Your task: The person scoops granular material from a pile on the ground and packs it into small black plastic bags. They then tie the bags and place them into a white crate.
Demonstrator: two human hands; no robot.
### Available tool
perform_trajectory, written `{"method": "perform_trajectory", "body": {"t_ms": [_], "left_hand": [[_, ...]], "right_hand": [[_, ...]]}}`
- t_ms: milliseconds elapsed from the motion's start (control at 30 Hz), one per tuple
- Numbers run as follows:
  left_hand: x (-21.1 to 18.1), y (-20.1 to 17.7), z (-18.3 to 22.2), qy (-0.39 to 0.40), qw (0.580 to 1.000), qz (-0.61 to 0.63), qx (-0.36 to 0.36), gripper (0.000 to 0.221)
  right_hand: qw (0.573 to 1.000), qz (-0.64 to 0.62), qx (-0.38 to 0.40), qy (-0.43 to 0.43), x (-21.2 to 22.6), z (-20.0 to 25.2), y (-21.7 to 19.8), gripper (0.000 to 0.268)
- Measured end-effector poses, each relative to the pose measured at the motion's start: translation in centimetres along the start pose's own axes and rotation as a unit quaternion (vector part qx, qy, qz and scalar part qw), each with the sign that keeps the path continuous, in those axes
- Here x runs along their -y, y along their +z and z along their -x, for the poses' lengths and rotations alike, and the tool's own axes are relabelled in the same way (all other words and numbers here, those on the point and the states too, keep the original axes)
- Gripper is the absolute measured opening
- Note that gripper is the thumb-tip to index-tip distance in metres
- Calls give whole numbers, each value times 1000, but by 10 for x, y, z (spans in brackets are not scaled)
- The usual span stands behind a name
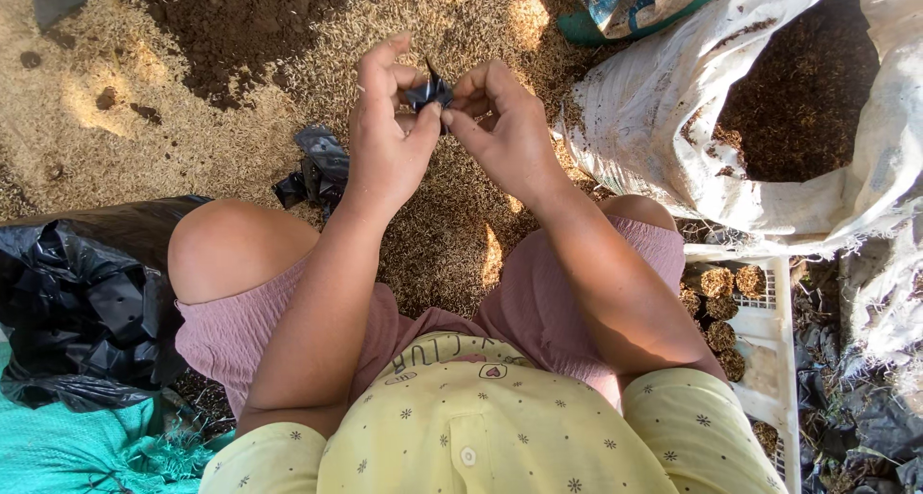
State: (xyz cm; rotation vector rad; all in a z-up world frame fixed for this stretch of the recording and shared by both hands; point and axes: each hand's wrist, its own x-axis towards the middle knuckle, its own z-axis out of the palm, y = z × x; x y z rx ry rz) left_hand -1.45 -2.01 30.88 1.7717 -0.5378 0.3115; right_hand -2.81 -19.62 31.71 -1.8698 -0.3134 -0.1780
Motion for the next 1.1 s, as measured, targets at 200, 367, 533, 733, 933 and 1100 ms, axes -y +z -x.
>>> {"method": "perform_trajectory", "body": {"t_ms": [200, 367, 533, 733, 933, 1100], "left_hand": [[0, 2, -3, 4, 988, -150, 33, 72], [1, -1, -3, -52, 994, -79, 55, 66], [6, -1, -3, 2, 977, -203, 62, 70], [11, 4, -3, 37, 942, -333, 25, 67], [7, 0, -5, -80, 970, -210, 92, 51], [-3, -7, -7, -82, 984, -114, 111, 55]], "right_hand": [[986, 162, -42, -26, 5, 1, -6, 6], [988, 138, -13, -66, 9, 0, -5, 22], [979, 203, 2, -31, 2, -1, -7, 14], [936, 350, 24, -37, 2, -5, -13, 11], [914, 373, -37, -155, 17, -2, -5, 30], [936, 324, -17, -135, 20, -2, -4, 17]]}}
